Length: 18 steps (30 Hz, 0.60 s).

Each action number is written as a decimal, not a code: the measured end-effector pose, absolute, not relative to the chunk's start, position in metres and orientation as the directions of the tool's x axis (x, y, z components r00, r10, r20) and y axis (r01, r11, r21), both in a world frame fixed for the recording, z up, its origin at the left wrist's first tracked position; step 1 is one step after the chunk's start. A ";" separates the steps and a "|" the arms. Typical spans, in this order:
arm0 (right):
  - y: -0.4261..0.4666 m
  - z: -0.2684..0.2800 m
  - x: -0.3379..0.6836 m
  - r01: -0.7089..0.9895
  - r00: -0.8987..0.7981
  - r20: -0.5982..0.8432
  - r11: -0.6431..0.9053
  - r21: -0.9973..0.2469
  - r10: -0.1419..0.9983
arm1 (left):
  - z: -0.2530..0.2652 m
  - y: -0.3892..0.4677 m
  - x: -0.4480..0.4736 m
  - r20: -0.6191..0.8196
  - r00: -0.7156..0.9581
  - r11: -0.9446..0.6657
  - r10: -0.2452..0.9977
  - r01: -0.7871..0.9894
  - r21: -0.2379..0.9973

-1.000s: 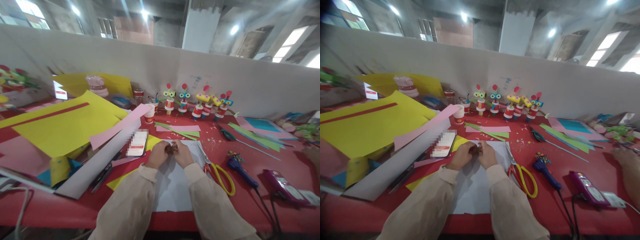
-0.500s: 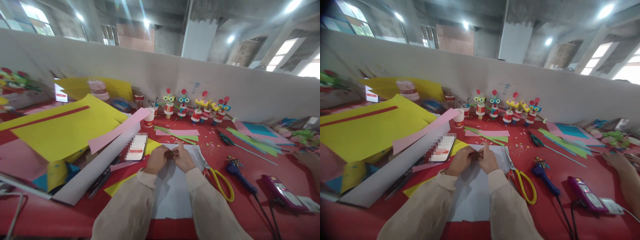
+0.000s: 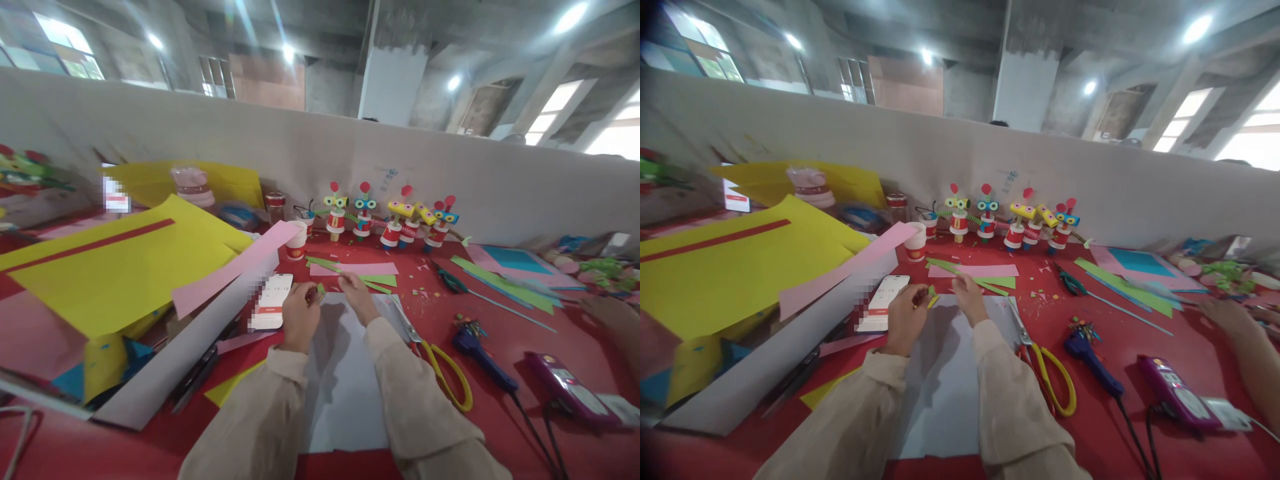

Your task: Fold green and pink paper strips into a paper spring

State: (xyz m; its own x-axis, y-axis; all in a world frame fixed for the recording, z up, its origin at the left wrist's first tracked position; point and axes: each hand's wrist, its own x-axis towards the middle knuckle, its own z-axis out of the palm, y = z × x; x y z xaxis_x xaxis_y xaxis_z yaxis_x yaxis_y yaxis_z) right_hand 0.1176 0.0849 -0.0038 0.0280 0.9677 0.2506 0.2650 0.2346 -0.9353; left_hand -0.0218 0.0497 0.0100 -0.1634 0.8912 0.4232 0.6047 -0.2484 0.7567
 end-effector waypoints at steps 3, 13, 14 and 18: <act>0.093 -0.001 0.114 0.256 0.103 0.278 0.244 -0.935 0.955 | 0.011 0.052 -0.024 0.435 -0.241 -0.245 0.868 0.553 0.796; 0.103 -0.005 0.109 0.358 0.147 0.291 0.224 -0.907 0.945 | 0.010 0.052 -0.022 0.424 -0.277 -0.246 0.862 0.503 0.828; 0.104 -0.006 0.109 0.362 0.141 0.286 0.219 -0.906 0.948 | 0.010 0.052 -0.022 0.426 -0.271 -0.250 0.863 0.504 0.827; 0.105 -0.008 0.114 0.383 0.202 0.295 0.202 -0.902 0.934 | 0.012 0.051 -0.023 0.428 -0.264 -0.251 0.864 0.510 0.823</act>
State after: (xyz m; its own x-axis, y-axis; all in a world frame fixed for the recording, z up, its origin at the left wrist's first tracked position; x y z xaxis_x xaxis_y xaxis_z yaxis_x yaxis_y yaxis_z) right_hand 0.1144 0.1050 -0.0077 0.2021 0.9339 0.2950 0.3827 0.2019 -0.9015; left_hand -0.0226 0.0512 0.0118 -0.2644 0.8645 0.4275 0.5099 -0.2509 0.8228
